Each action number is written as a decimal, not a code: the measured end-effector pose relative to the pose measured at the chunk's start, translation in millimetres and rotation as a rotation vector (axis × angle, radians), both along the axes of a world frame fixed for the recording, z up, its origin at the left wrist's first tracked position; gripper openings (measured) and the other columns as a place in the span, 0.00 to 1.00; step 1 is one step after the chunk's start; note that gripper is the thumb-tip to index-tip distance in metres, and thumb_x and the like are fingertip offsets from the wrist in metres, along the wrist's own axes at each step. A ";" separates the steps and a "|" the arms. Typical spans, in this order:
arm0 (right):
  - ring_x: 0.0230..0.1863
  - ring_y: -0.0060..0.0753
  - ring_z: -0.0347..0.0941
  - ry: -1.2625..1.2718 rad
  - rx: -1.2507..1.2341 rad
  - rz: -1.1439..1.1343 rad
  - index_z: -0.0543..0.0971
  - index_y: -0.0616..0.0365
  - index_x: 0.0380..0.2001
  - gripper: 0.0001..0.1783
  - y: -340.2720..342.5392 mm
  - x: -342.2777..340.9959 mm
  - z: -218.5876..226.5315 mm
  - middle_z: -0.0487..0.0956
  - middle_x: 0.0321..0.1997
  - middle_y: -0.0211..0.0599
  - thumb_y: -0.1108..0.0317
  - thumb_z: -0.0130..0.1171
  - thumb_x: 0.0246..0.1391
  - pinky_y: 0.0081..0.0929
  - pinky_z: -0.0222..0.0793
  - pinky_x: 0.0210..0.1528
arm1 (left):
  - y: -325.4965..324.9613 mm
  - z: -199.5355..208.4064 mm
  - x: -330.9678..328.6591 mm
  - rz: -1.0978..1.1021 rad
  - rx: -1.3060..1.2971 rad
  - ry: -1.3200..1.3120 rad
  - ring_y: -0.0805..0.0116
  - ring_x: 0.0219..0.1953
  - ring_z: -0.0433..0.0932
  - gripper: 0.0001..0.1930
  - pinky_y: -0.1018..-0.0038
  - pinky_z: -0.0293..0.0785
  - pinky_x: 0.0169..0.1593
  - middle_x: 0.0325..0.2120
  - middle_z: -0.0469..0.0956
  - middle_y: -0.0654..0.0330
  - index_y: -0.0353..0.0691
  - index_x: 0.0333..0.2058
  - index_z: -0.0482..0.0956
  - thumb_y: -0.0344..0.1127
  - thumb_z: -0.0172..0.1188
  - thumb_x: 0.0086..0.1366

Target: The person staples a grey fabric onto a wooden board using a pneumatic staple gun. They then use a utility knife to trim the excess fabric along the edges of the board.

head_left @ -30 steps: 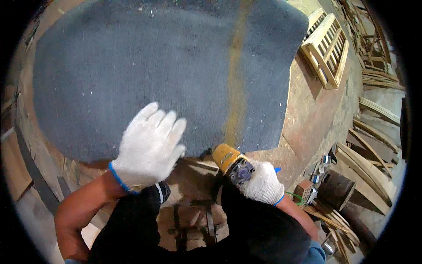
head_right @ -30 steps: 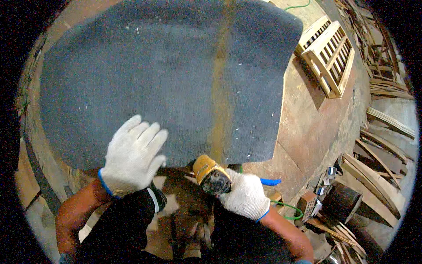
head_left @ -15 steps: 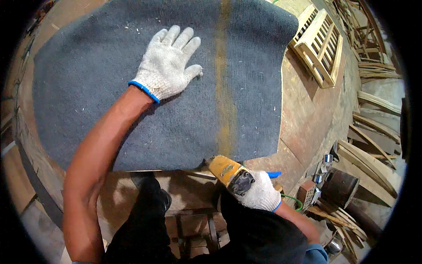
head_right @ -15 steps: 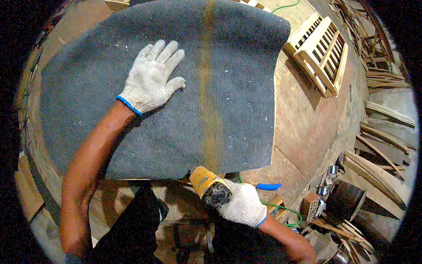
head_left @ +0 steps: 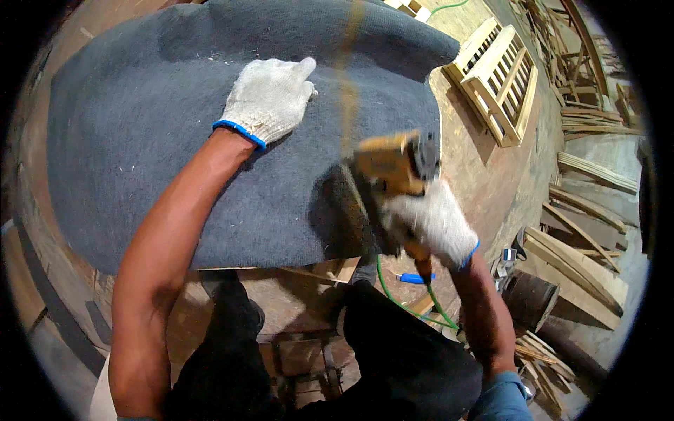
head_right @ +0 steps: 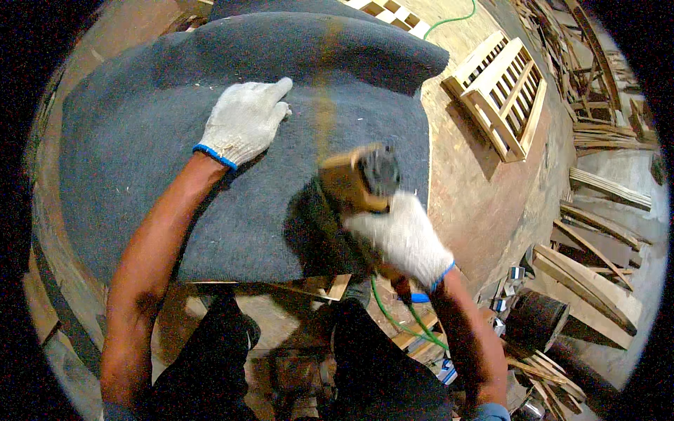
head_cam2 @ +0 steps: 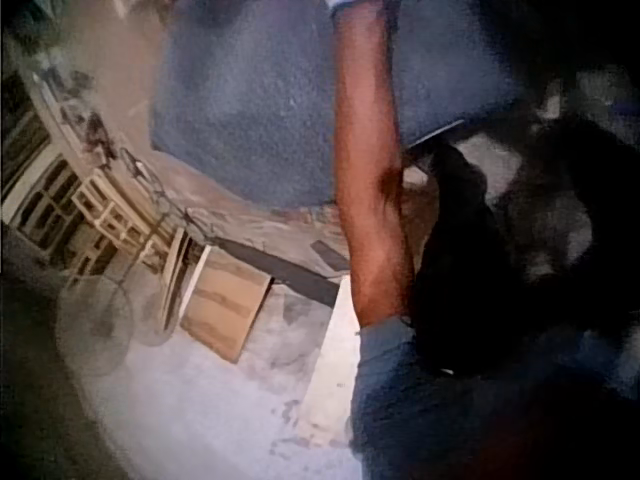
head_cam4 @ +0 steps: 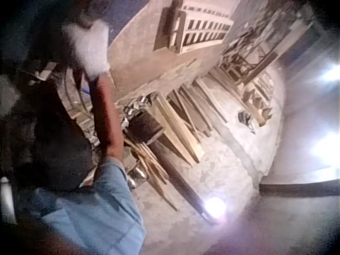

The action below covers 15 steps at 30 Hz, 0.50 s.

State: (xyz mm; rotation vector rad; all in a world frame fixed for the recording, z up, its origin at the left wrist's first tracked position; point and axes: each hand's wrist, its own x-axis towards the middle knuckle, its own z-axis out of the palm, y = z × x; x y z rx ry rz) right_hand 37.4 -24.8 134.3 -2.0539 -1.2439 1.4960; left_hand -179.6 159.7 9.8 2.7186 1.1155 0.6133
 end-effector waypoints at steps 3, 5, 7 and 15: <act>0.24 0.23 0.74 -0.044 0.041 -0.006 0.85 0.61 0.39 0.16 46.3 -0.5 -2.9 0.79 0.23 0.30 0.59 0.65 0.53 0.28 0.70 0.29 | 4.4 -7.9 -1.7 0.015 -0.003 -0.063 0.46 0.39 0.81 0.19 0.54 0.75 0.44 0.36 0.82 0.46 0.36 0.54 0.76 0.38 0.58 0.67; 0.22 0.23 0.74 -0.052 0.120 0.001 0.84 0.61 0.34 0.15 71.3 -13.2 -8.2 0.79 0.21 0.31 0.59 0.64 0.54 0.26 0.70 0.27 | 7.2 -16.9 -11.0 0.029 0.023 -0.096 0.45 0.36 0.80 0.19 0.54 0.75 0.42 0.33 0.82 0.46 0.37 0.55 0.75 0.36 0.58 0.67; 0.21 0.24 0.75 -0.115 0.111 0.021 0.82 0.62 0.31 0.15 85.7 -16.4 -6.5 0.80 0.21 0.33 0.59 0.62 0.54 0.27 0.70 0.26 | 6.6 -13.9 -3.4 0.046 0.016 -0.105 0.45 0.37 0.80 0.19 0.54 0.75 0.42 0.34 0.81 0.46 0.37 0.55 0.74 0.35 0.57 0.67; 0.26 0.34 0.80 -0.270 0.069 0.172 0.82 0.61 0.33 0.16 87.8 -28.3 -12.5 0.81 0.23 0.40 0.58 0.60 0.53 0.33 0.74 0.32 | 8.7 -25.1 -10.9 0.067 0.104 -0.163 0.46 0.38 0.80 0.20 0.54 0.76 0.44 0.35 0.81 0.48 0.38 0.56 0.74 0.33 0.57 0.66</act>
